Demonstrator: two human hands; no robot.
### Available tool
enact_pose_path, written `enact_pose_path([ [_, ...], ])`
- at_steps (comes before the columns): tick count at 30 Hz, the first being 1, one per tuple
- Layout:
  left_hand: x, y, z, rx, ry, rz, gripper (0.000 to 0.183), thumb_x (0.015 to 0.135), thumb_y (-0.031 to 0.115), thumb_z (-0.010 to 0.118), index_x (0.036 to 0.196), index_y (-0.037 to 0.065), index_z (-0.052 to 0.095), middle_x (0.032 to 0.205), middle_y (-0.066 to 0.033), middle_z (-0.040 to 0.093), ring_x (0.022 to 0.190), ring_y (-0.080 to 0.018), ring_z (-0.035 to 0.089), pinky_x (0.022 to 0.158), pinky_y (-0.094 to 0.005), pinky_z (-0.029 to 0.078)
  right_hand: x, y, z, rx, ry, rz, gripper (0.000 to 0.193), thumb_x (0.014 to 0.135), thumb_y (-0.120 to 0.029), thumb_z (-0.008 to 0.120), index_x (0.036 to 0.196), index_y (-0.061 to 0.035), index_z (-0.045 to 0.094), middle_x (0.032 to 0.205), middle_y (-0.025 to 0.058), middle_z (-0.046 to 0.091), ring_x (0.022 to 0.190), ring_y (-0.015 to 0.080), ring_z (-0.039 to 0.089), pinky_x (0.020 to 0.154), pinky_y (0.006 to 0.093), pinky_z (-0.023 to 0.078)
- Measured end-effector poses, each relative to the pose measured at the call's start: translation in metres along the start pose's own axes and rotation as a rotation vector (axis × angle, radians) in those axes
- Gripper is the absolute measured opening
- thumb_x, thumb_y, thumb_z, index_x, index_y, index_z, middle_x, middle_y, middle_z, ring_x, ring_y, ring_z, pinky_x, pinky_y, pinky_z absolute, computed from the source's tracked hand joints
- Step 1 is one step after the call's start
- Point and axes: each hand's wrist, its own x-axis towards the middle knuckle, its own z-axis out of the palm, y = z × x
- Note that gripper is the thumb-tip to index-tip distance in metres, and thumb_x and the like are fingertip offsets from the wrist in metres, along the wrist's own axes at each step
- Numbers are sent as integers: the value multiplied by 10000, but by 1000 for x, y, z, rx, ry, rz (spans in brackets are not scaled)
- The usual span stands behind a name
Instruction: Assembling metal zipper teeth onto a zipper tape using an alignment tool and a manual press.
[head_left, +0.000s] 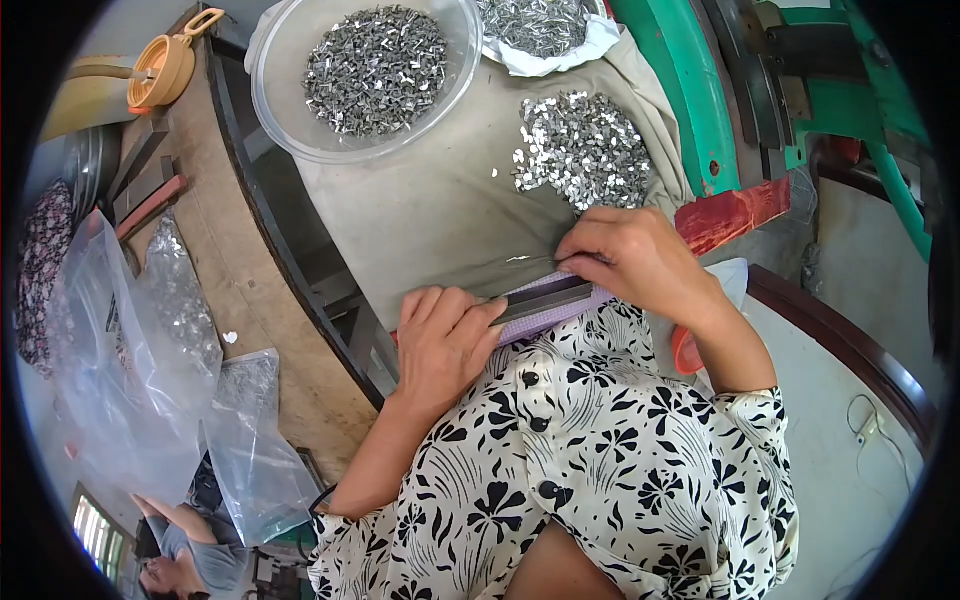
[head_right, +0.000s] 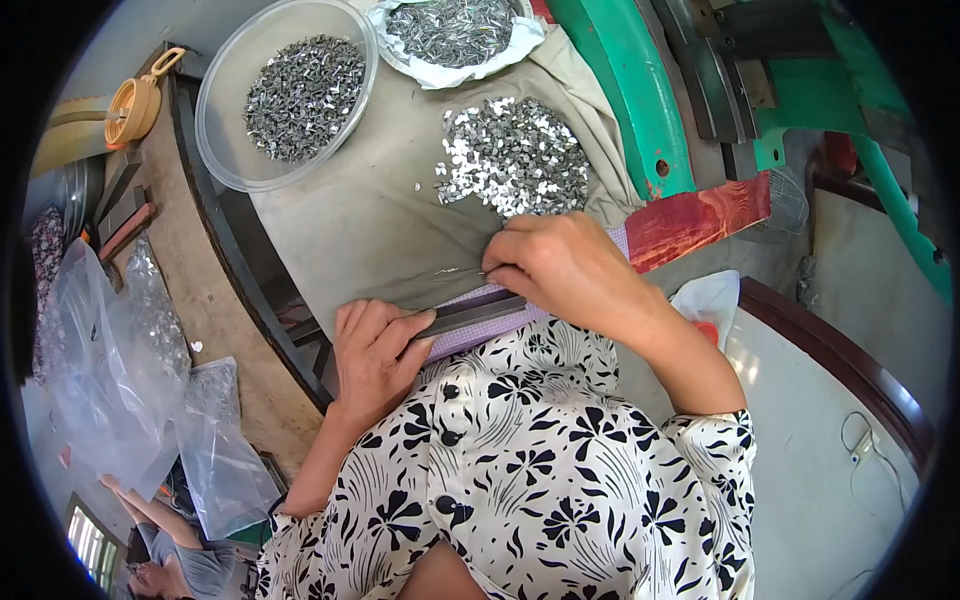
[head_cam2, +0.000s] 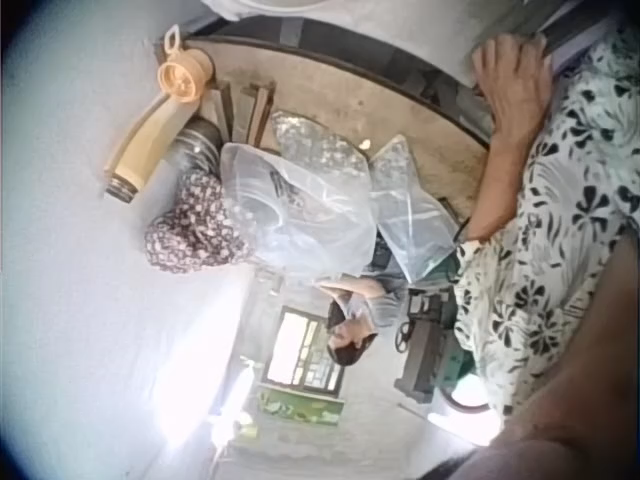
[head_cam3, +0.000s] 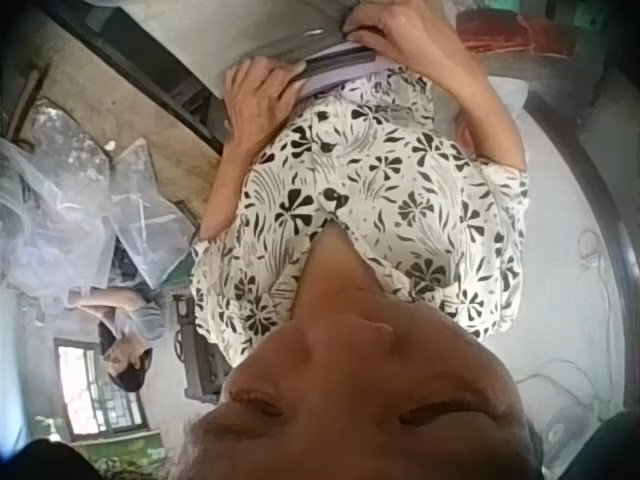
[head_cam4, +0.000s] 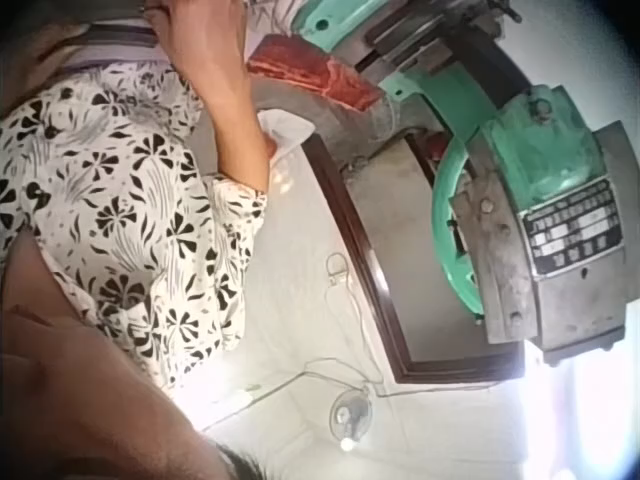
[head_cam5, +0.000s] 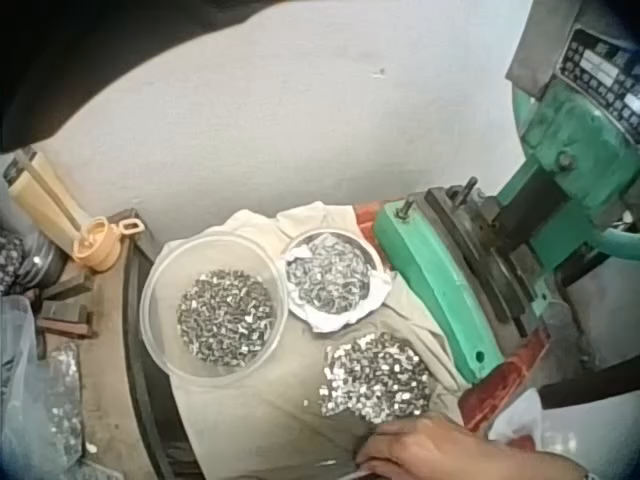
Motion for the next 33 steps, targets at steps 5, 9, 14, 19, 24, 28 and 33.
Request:
enact_pose_path([
  [5,2,1,1,2,13,17,317,688,104,771,998,89,707,824,-33,550,771,-230,549,774,-365,398,1,-10,12,-239,-22,-43,74,764,-106,716,795,-57,670,804,76,605,717,284,644,602,412,505],
  [9,1,1,2,24,38,38,321,667,97,788,979,85,715,796,-45,527,748,-234,539,751,-366,392,6,-12,9,-289,-77,-46,111,738,-135,708,767,-43,653,755,82,609,675,295,639,599,421,508],
  [14,1,1,0,23,13,45,315,719,124,758,1028,94,701,851,-13,572,805,-208,563,804,-363,404,6,-11,-5,39,-127,99,55,743,-21,691,753,-10,638,733,79,649,655,217,668,606,335,524],
  [19,18,2,3,-35,7,47,288,729,124,758,1009,90,701,853,-20,577,816,-217,568,798,-366,403,-5,18,4,670,46,316,95,800,-5,717,779,-3,625,719,21,652,650,51,601,573,238,487],
  [24,33,-2,11,-100,36,-2,302,685,106,812,965,81,701,803,-47,542,787,-247,552,755,-359,384,-9,21,7,774,128,314,118,855,-1,706,827,-17,592,785,-24,621,683,19,561,618,206,478],
  [28,32,-3,10,-86,36,-14,303,679,113,818,954,75,694,809,-47,544,793,-247,553,760,-360,384,-10,5,2,824,311,295,70,887,22,677,937,5,631,848,6,656,736,44,608,672,200,496],
  [33,40,-1,6,-88,9,-43,305,679,125,822,951,83,690,823,-45,551,798,-244,558,763,-355,383,-20,10,19,867,355,164,94,918,7,663,1009,29,653,952,74,713,886,94,684,772,236,547],
])
